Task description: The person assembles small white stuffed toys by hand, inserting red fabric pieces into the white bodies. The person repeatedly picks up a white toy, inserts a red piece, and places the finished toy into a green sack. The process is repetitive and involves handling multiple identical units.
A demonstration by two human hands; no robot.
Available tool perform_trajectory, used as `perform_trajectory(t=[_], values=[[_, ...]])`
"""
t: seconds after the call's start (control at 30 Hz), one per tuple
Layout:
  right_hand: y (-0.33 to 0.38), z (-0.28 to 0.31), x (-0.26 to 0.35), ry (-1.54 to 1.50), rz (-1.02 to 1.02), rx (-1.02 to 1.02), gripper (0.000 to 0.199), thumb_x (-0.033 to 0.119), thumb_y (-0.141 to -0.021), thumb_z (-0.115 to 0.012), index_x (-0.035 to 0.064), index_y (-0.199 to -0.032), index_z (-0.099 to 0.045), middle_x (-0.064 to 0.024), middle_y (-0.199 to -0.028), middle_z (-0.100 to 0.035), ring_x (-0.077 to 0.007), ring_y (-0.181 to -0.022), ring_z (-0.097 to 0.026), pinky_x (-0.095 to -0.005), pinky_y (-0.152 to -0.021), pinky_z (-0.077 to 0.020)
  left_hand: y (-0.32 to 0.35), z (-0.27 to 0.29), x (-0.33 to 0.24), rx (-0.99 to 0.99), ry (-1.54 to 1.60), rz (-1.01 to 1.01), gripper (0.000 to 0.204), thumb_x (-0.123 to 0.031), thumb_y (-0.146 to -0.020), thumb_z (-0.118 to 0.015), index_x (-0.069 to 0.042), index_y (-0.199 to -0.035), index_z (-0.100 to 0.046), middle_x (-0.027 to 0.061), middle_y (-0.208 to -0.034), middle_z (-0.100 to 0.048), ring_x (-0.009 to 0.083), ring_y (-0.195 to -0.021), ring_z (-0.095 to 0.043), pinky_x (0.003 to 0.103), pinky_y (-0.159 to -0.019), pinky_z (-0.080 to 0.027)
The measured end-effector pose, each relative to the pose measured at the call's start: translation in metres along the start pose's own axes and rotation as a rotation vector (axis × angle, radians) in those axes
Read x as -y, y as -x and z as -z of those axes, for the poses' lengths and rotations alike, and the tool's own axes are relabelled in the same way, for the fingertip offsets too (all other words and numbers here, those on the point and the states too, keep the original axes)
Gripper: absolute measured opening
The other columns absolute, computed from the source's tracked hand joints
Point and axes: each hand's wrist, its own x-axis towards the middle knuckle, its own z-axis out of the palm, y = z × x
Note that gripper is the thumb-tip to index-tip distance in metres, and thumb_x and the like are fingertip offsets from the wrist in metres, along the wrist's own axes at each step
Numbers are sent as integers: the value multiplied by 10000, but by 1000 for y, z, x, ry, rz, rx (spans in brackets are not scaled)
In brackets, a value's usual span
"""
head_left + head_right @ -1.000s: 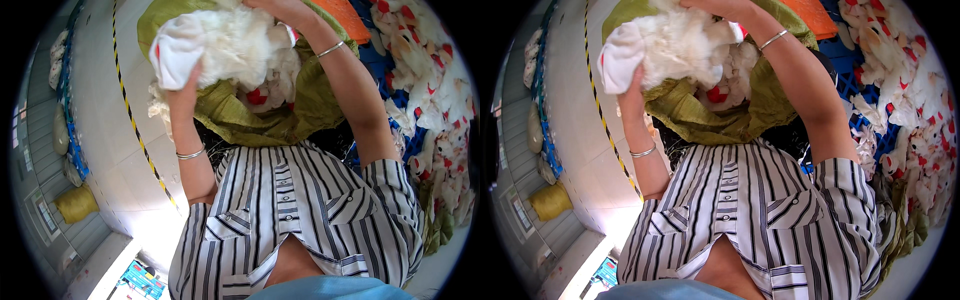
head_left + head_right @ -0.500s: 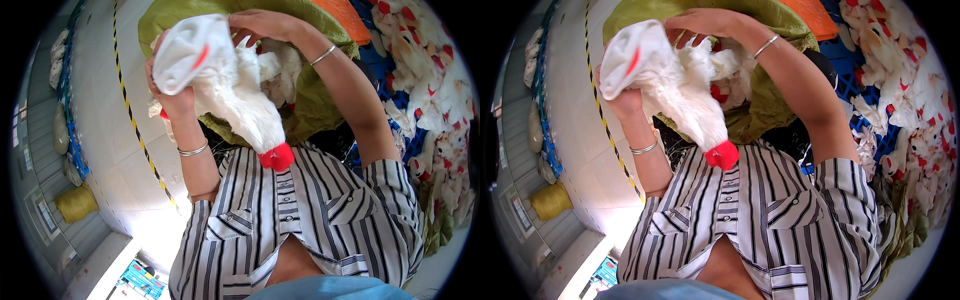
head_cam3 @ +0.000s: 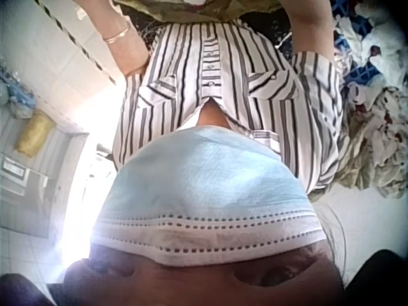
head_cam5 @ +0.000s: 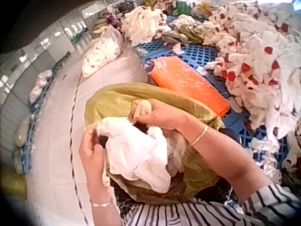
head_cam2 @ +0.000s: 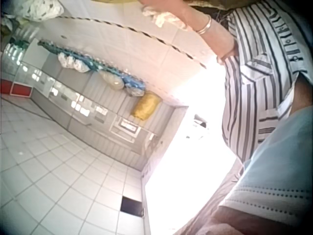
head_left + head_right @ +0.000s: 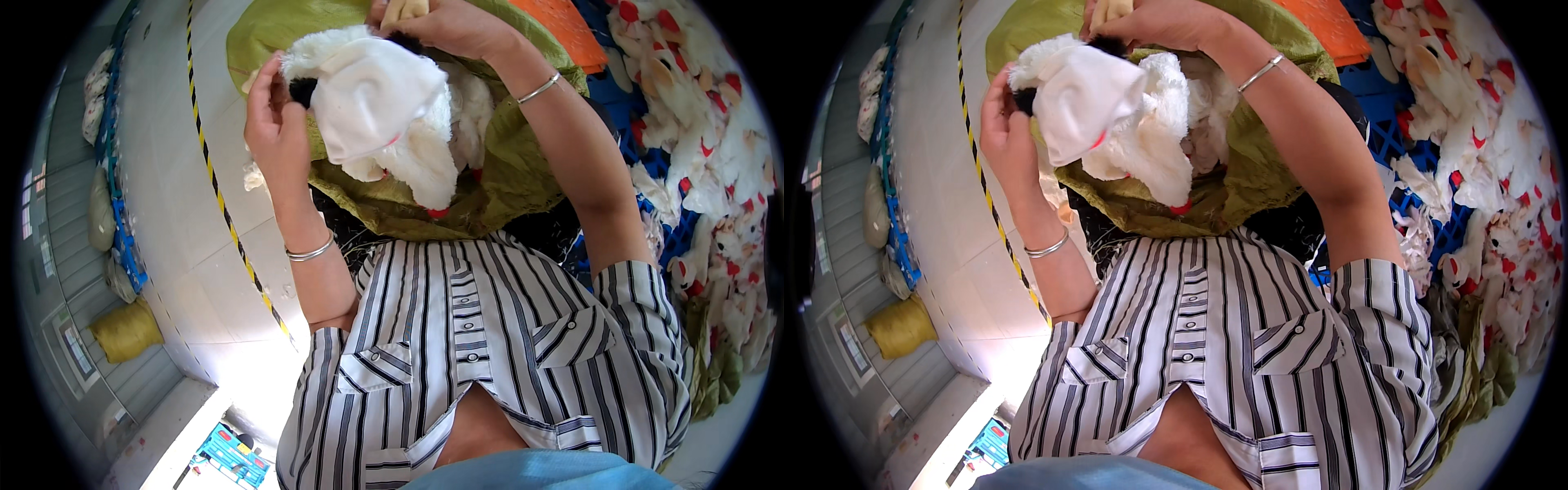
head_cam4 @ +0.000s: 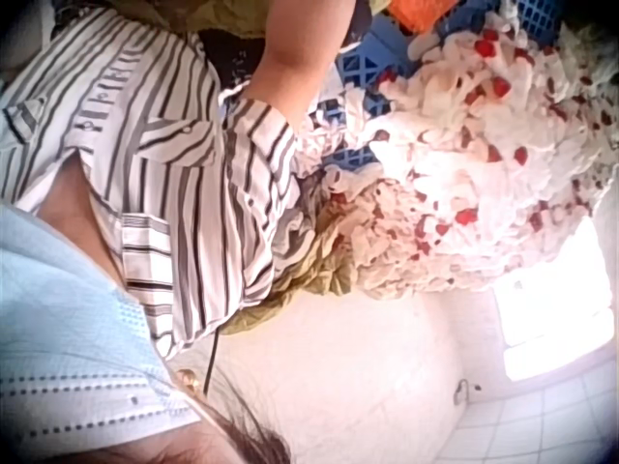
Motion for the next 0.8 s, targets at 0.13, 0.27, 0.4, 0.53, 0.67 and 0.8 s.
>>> perform_trajectory(t=[0.13,0.27,0.4,0.53,0.67,0.8], values=[[9,16,-6,-510,-190,-69,128,157,-941,-611,30,-959,-617,-37,-882,-632,-119,-759,-587,-252,-677,-482,1,20,37,95,-461,113,334,39,-851,-595,9,-1183,-613,63,-1017,-628,119,-852,-582,233,-792,-474],[7,13,0,-264,-238,-261,191,212,-970,-574,40,-912,-634,-29,-849,-625,-104,-733,-573,-240,-639,-455,15,37,61,253,-508,270,145,-64,-800,-693,6,-926,-683,91,-922,-624,187,-850,-589,297,-784,-468],[8,19,-4,-2,-216,-412,256,262,-991,-541,41,-911,-642,-11,-825,-630,-89,-733,-570,-242,-639,-454,23,39,52,244,-519,156,243,-113,-791,-712,-25,-1009,-652,109,-1201,-594,255,-1145,-531,356,-964,-421],[9,9,-5,-199,-228,-352,287,288,-1005,-516,45,-917,-641,-21,-835,-639,-88,-704,-568,-248,-615,-462,25,25,58,230,-425,71,508,-91,-793,-693,-78,-1273,-526,141,-1432,-443,297,-1311,-425,377,-1053,-378],[7,6,1,-234,-238,-182,316,304,-1013,-498,40,-913,-639,-31,-810,-641,-97,-679,-575,-249,-594,-468,14,17,69,316,-406,-9,723,-17,-823,-648,-157,-1466,-347,79,-1544,-305,247,-1398,-332,439,-1089,-344],[4,9,1,-263,-287,-124,336,299,-1020,-479,33,-898,-644,-31,-775,-634,-100,-663,-576,-244,-591,-466,15,-9,68,426,-401,-146,737,14,-782,-662,-100,-1444,-360,118,-1484,-343,254,-1341,-370,387,-1066,-371]])
